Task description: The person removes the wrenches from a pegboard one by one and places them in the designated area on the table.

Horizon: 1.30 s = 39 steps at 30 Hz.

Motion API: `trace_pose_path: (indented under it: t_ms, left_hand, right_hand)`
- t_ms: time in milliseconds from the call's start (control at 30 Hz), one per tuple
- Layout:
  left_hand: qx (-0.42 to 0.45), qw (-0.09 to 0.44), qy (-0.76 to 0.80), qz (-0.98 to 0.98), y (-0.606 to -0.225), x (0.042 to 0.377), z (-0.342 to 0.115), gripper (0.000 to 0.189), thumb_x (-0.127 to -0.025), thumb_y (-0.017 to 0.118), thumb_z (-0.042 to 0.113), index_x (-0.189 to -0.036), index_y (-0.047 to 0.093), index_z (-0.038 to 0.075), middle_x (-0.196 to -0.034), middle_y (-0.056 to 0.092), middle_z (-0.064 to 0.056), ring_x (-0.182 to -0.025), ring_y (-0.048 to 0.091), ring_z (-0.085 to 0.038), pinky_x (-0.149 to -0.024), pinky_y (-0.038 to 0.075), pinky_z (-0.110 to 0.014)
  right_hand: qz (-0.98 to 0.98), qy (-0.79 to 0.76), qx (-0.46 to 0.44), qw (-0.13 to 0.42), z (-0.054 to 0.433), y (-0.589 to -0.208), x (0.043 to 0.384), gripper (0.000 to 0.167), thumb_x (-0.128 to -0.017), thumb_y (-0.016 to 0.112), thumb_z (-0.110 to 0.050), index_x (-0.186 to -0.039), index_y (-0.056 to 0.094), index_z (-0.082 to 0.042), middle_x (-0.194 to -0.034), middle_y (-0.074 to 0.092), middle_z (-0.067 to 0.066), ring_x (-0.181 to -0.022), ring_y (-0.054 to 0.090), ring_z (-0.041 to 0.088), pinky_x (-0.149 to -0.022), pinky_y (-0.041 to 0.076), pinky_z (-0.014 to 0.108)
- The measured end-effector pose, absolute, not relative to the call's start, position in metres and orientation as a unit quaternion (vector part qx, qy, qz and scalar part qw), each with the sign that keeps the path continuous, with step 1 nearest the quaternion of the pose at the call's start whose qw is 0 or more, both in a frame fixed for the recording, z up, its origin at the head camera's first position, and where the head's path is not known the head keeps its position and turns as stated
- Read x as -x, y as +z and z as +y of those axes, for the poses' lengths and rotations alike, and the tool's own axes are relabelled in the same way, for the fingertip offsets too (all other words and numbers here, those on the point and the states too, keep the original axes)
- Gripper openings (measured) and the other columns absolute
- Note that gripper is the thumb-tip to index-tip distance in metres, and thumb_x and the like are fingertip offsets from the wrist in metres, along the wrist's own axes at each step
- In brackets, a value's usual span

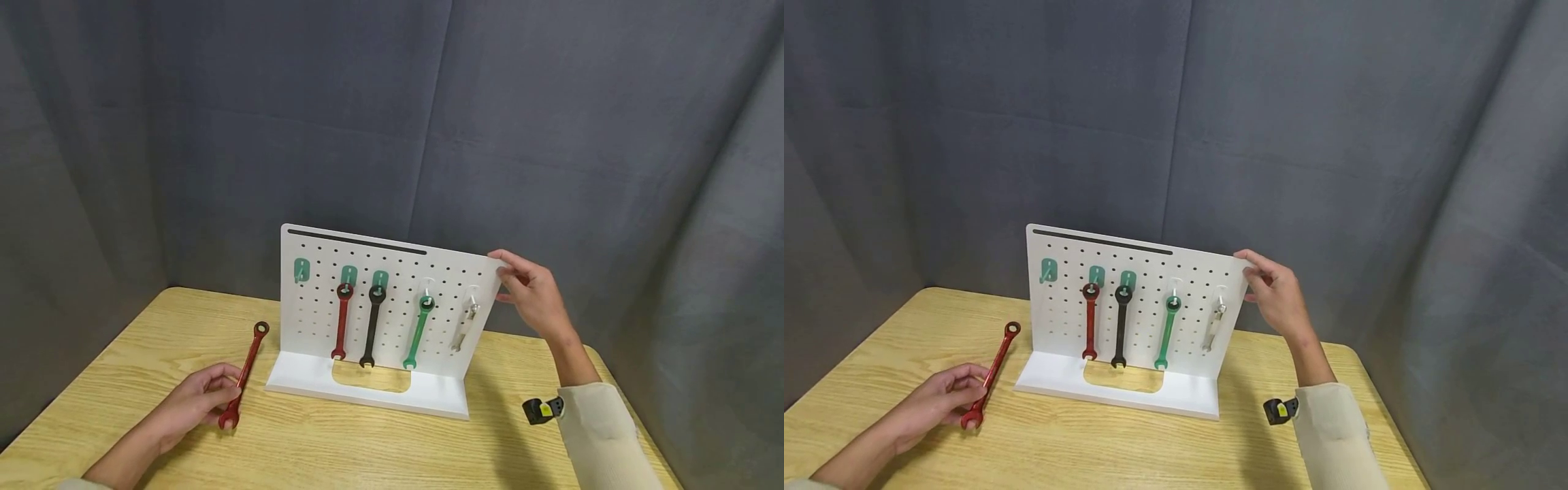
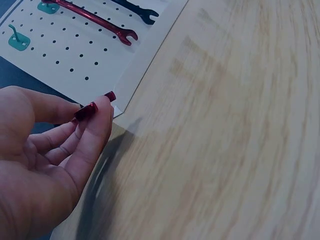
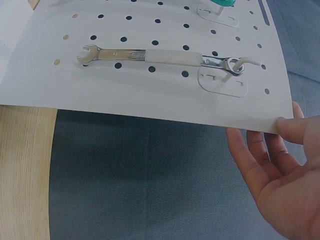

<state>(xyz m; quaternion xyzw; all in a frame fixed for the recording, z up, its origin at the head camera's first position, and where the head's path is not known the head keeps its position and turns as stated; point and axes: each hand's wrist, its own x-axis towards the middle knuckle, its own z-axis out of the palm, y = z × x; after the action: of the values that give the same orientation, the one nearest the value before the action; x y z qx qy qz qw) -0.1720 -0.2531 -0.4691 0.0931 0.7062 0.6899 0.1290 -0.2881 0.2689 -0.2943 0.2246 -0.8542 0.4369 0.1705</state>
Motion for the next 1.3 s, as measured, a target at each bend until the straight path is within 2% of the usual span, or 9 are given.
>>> trace_pose_path:
  t_ms: [567, 1100, 1300]
  left_hand:
    - [-0.098, 0.159, 0.685, 0.704, -0.479, 0.175, -0.256, 0.034, -0.106, 0.053, 0.007, -0.128, 0.047, -0.019, -0.099, 0.061, -0.015, -0.075, 0.062, -0.020, -0.063, 0.058, -0.032]
    - [-0.091, 0.157, 0.652, 0.737, -0.475, 0.178, -0.256, 0.036, -0.103, 0.059, 0.006, -0.127, 0.051, -0.020, -0.097, 0.064, -0.015, -0.083, 0.067, -0.027, -0.067, 0.061, -0.039]
    - [-0.107, 0.152, 0.623, 0.760, -0.472, 0.176, -0.256, 0.034, -0.102, 0.060, 0.004, -0.126, 0.053, -0.020, -0.091, 0.063, -0.015, -0.073, 0.066, -0.027, -0.063, 0.060, -0.038]
  right_hand:
    - [-0.852, 0.443, -0.221, 0.170, 0.269, -0.295, 0.287, 0.032, -0.105, 0.056, 0.000, -0.135, 0.064, -0.007, -0.116, 0.067, 0.018, -0.107, 0.065, 0.032, -0.079, 0.059, 0.037]
    - [-0.848, 0.449, -0.225, 0.169, 0.269, -0.294, 0.288, 0.031, -0.106, 0.055, -0.002, -0.136, 0.064, -0.007, -0.117, 0.067, 0.018, -0.106, 0.065, 0.031, -0.079, 0.059, 0.037]
    - [-0.849, 0.449, -0.223, 0.166, 0.269, -0.295, 0.287, 0.032, -0.106, 0.055, -0.002, -0.136, 0.063, -0.007, -0.118, 0.068, 0.019, -0.107, 0.065, 0.032, -0.080, 0.059, 0.038]
